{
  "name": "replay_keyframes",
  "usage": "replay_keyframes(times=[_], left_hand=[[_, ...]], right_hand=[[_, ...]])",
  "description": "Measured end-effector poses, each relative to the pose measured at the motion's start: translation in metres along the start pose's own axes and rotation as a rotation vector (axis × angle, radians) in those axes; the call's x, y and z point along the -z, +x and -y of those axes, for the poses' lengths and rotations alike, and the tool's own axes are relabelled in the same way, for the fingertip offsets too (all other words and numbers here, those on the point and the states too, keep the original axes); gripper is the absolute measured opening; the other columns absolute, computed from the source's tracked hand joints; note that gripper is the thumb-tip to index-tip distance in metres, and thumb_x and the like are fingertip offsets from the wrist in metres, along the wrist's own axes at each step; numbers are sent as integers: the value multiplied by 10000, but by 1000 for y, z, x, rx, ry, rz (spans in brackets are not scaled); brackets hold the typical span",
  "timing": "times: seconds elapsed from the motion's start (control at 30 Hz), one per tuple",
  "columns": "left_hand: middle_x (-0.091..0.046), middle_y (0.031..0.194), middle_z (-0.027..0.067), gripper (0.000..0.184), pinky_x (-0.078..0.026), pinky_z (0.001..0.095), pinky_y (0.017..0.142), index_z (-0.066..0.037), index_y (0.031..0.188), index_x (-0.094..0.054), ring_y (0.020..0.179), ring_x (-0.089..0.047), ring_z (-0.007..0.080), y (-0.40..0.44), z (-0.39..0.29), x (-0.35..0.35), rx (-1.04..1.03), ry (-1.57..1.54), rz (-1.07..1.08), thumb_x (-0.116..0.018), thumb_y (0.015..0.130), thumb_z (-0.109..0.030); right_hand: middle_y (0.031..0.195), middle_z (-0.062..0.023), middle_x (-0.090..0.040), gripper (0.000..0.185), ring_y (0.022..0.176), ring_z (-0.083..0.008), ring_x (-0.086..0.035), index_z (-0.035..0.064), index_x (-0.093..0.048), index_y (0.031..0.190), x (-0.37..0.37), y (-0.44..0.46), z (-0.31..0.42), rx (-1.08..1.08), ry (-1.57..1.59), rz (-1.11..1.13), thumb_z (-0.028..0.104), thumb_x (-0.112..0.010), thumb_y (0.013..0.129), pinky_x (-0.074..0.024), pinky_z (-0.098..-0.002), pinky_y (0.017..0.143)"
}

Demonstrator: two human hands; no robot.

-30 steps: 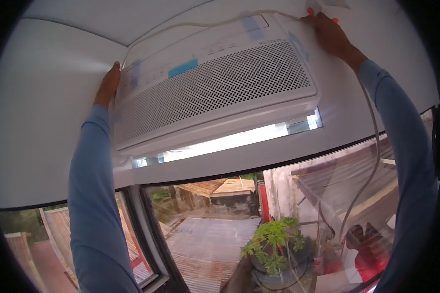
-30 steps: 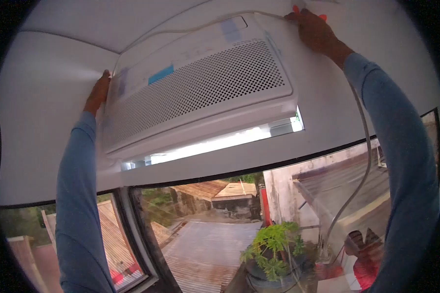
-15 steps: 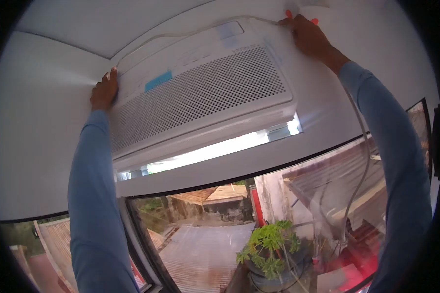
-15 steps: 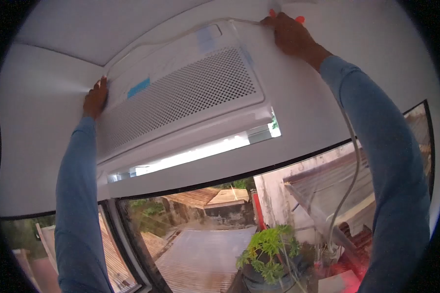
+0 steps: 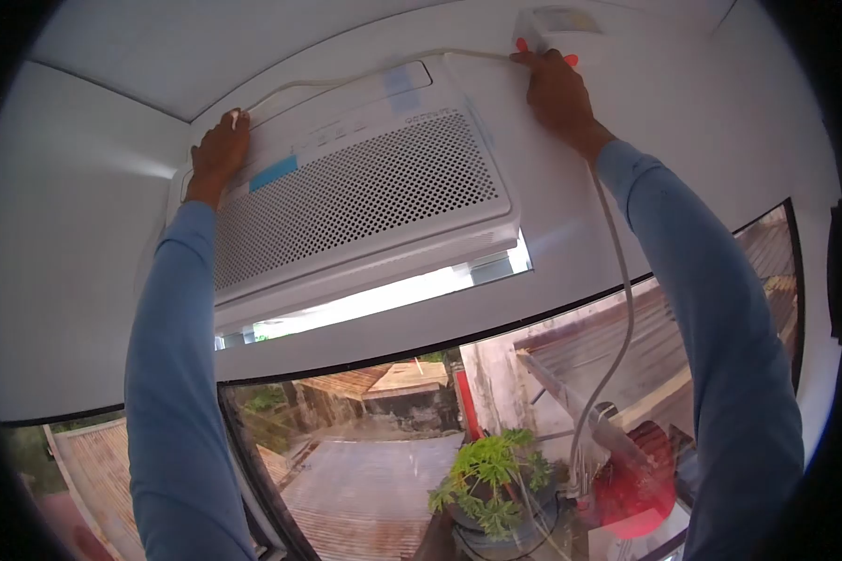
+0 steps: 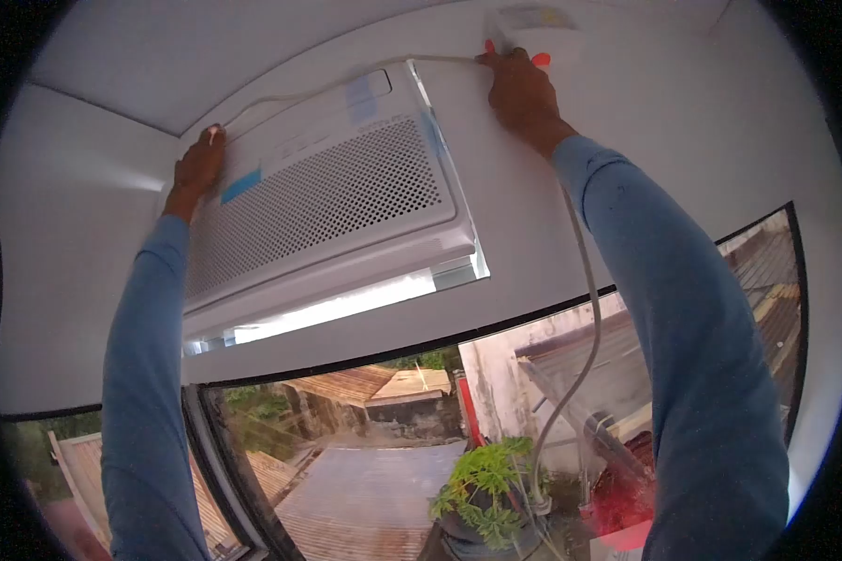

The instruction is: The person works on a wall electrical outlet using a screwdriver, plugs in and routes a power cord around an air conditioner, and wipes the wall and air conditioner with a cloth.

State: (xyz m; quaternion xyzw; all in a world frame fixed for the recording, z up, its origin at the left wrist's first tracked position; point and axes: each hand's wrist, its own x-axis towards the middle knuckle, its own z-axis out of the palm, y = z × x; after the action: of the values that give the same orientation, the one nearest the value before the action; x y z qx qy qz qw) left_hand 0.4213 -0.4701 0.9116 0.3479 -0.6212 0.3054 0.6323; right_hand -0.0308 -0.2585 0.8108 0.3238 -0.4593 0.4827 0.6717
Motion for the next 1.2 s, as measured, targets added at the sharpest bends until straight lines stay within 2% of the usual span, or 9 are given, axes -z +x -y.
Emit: replay_keyframes(times=[0.13, 0.27, 0.37, 0.47, 0.57, 0.73, 0.8, 0.93, 1.2], left_hand=[[-501, 1519, 200, 511, -361, 593, 1147, -146, 1419, -557, 1324, -527, 476, 36, 25, -33, -88, 63, -93, -304, 1064, -413], [-478, 1537, 199, 470, -405, 610, 1123, -76, 1408, -557, 1357, -482, 497, 26, -28, -33, -434, 416, -21, -341, 1056, -298], [-477, 1521, 238, 438, -445, 594, 1090, -38, 1354, -609, 1358, -487, 472, -13, -89, -30, -536, 454, -179, -383, 1057, -267], [-537, 1438, 253, 383, -469, 549, 1071, -68, 1324, -645, 1295, -547, 445, -52, -142, -9, -544, 167, -290, -469, 1035, -248], [-590, 1348, 215, 324, -469, 503, 1072, -79, 1276, -655, 1270, -568, 411, -65, -169, 7, -374, -292, -220, -537, 992, -181], [-590, 1343, 193, 249, -458, 469, 1079, -79, 1168, -666, 1285, -558, 380, -64, -174, 4, -279, -405, -172, -574, 939, -112], [-603, 1297, 187, 227, -482, 459, 1049, -85, 1128, -691, 1230, -581, 368, -52, -164, -6, -386, -327, -255, -615, 919, -131], [-598, 1141, 147, 174, -536, 434, 954, -113, 1021, -731, 1110, -602, 315, -43, -160, -8, -316, -221, -345, -700, 913, -245], [-655, 1164, 121, 220, -567, 464, 882, -120, 1087, -713, 1122, -640, 318, -37, -185, 3, -108, -32, -344, -658, 964, -293]], right_hand=[[1279, -182, -565, 482, 1055, -380, -685, 215, -601, 1382, 8, 1, 10, -87, -8, 46, 44, -535, 936, -620, -442, 843], [1329, -159, -559, 461, 1090, -388, -671, 211, -617, 1368, 8, -2, 13, -110, 90, 28, 44, -533, 946, -591, -463, 919], [1329, -156, -569, 454, 1113, -395, -657, 214, -626, 1361, 8, -3, 13, -128, 144, 38, 42, -520, 954, -560, -476, 976], [1291, -162, -595, 447, 1120, -397, -650, 212, -623, 1358, 13, -2, 15, -152, 149, 44, 43, -513, 958, -546, -481, 991], [1207, -175, -633, 412, 1083, -399, -660, 185, -606, 1338, 3, 0, 5, -134, 180, -13, 51, -517, 959, -552, -491, 956], [1085, -209, -664, 327, 1011, -406, -676, 129, -561, 1285, 1, -1, -2, -110, 196, -77, 63, -508, 969, -550, -519, 886], [1070, -211, -665, 303, 1008, -410, -675, 115, -554, 1274, 10, -2, 2, -152, 263, -44, 73, -503, 978, -549, -522, 876], [1077, -214, -683, 237, 997, -421, -677, 109, -545, 1232, 19, -3, 4, -215, 352, -21, 110, -499, 999, -547, -527, 858], [987, -205, -710, 203, 957, -391, -691, 105, -578, 1194, 53, -7, -19, -184, 340, 226, 176, -532, 1010, -545, -511, 848]])
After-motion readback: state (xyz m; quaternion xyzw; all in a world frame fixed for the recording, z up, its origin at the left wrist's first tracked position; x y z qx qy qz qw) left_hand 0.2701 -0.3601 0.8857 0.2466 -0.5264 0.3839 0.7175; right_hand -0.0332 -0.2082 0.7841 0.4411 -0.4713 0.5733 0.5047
